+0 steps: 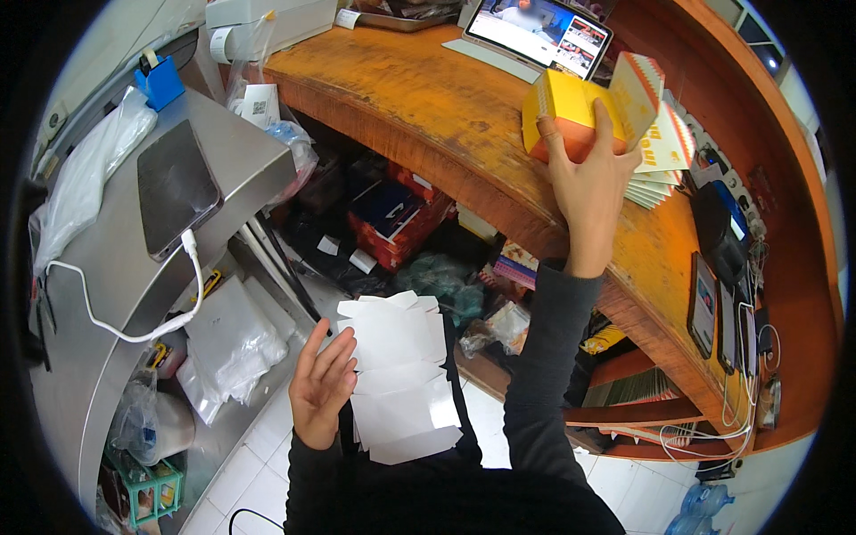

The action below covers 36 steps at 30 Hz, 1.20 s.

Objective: The person folds flat cardboard pieces into small rectangular boxes, aligning edges and tucking flaps to form the shape. Completed boxes are stacked on the counter to the right. The person repeats this process with multiple identical pieces throughout the clip.

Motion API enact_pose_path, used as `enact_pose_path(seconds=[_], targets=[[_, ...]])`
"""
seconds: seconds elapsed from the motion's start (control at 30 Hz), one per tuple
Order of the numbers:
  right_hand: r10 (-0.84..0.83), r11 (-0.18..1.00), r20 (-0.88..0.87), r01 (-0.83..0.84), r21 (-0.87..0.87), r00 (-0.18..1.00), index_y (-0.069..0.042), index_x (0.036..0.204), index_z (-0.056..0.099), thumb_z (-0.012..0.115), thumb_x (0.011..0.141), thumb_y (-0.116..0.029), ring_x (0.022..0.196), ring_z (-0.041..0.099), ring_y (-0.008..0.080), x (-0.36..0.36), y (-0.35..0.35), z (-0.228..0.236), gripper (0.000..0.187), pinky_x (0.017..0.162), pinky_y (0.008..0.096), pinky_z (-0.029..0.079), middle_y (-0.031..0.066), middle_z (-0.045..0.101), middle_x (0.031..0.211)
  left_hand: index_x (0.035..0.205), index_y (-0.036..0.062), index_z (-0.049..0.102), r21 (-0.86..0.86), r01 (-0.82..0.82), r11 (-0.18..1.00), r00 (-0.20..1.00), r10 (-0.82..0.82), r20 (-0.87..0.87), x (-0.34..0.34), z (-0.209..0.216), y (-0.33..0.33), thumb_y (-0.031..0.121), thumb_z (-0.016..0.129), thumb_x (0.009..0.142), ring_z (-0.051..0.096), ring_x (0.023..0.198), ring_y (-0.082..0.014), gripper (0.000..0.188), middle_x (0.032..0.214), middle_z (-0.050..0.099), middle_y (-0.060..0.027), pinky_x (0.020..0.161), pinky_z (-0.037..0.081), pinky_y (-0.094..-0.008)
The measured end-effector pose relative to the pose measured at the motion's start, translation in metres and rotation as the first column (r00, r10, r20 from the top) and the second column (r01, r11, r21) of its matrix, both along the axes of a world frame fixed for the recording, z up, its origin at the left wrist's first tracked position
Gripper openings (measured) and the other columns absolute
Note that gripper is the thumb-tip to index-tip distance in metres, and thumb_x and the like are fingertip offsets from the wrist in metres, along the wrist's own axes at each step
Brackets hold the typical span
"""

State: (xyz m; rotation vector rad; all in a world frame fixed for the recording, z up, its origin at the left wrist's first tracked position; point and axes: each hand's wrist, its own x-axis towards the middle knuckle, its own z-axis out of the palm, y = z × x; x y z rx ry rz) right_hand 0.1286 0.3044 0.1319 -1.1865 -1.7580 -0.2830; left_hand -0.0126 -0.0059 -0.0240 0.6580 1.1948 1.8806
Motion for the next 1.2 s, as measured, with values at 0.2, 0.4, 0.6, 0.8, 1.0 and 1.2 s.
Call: enact_pose_path(seconds=[0.2, 0.4, 0.6, 0.8, 1.0, 1.2], targets=[[0.004, 0.907, -0.111, 0.043, 0.418, 0.994, -0.011, 0.137, 0.051, 0.074, 0.083, -0.040, 0.136, 0.028, 0.0448, -0.008, -0.038, -0.025, 0.065, 0.112, 0.0487, 0.023, 0.0317, 0.028, 0.142, 0.149, 0.0041, 0.031, -0.031, -0.043, 0.999, 0.999, 0.042, -0.021, -0.002, -0.003, -0.006, 0.000, 0.065, 0.088, 0.048, 0.132, -0.0302, 0.070, 0.139, 0.051, -0.0208, 0.108, 0.038, -0.0390], [0.349, 0.920, -0.054, -0.331, 0.212, 0.936, -0.006, 0.113, 0.059, 0.070, 0.073, -0.004, 0.119, 0.043, 0.0325, -0.017, -0.107, -0.133, 0.042, 0.102, 0.0437, 0.033, 0.0158, 0.046, 0.119, 0.149, 0.0031, 0.032, -0.054, -0.109, 0.993, 0.994, 0.110, 0.004, -0.007, -0.009, -0.002, -0.002, 0.061, 0.090, 0.054, 0.126, -0.0258, 0.065, 0.137, 0.054, -0.0197, 0.102, 0.043, -0.0318], [0.467, 0.638, -0.130, -0.435, -0.635, 0.875, -0.004, 0.140, 0.044, 0.072, 0.079, -0.019, 0.119, 0.048, 0.0354, -0.021, -0.107, -0.283, 0.068, 0.102, 0.0426, 0.037, 0.0198, 0.051, 0.125, 0.149, 0.0022, 0.031, -0.109, -0.094, 0.990, 0.994, 0.088, -0.058, -0.002, -0.009, 0.004, 0.002, 0.062, 0.091, 0.054, 0.125, -0.0284, 0.066, 0.136, 0.054, -0.0219, 0.101, 0.043, -0.0332], [0.617, 0.598, 0.081, -0.399, -0.695, 0.783, -0.006, 0.146, 0.038, 0.072, 0.081, -0.022, 0.120, 0.049, 0.0354, -0.019, -0.099, -0.322, 0.075, 0.100, 0.0458, 0.035, 0.0196, 0.056, 0.123, 0.150, 0.0023, 0.027, -0.084, -0.042, 0.996, 0.997, 0.036, -0.071, 0.006, -0.018, 0.008, 0.007, 0.065, 0.091, 0.054, 0.125, -0.0343, 0.071, 0.138, 0.049, -0.0261, 0.102, 0.045, -0.0385], [0.427, 0.651, 0.008, -0.301, -0.698, 0.904, -0.006, 0.124, 0.052, 0.078, 0.071, -0.010, 0.114, 0.051, 0.0349, -0.034, -0.102, -0.319, 0.059, 0.093, 0.0467, 0.037, 0.0171, 0.052, 0.128, 0.150, 0.0053, 0.029, -0.145, 0.003, 0.989, 0.987, -0.025, -0.156, 0.007, -0.024, 0.011, 0.009, 0.060, 0.093, 0.053, 0.126, -0.0355, 0.064, 0.139, 0.049, -0.0259, 0.105, 0.043, -0.0391], [0.499, 0.679, -0.013, -0.401, -0.615, 0.866, -0.007, 0.092, 0.060, 0.070, 0.075, -0.005, 0.096, 0.059, 0.0308, -0.058, -0.085, -0.319, 0.020, 0.092, 0.0420, 0.038, 0.0146, 0.065, 0.092, 0.148, 0.0061, 0.033, -0.173, -0.006, 0.985, 0.973, -0.035, -0.228, 0.010, -0.020, 0.008, 0.014, 0.063, 0.093, 0.054, 0.125, -0.0345, 0.063, 0.137, 0.052, -0.0251, 0.106, 0.041, -0.0401]])
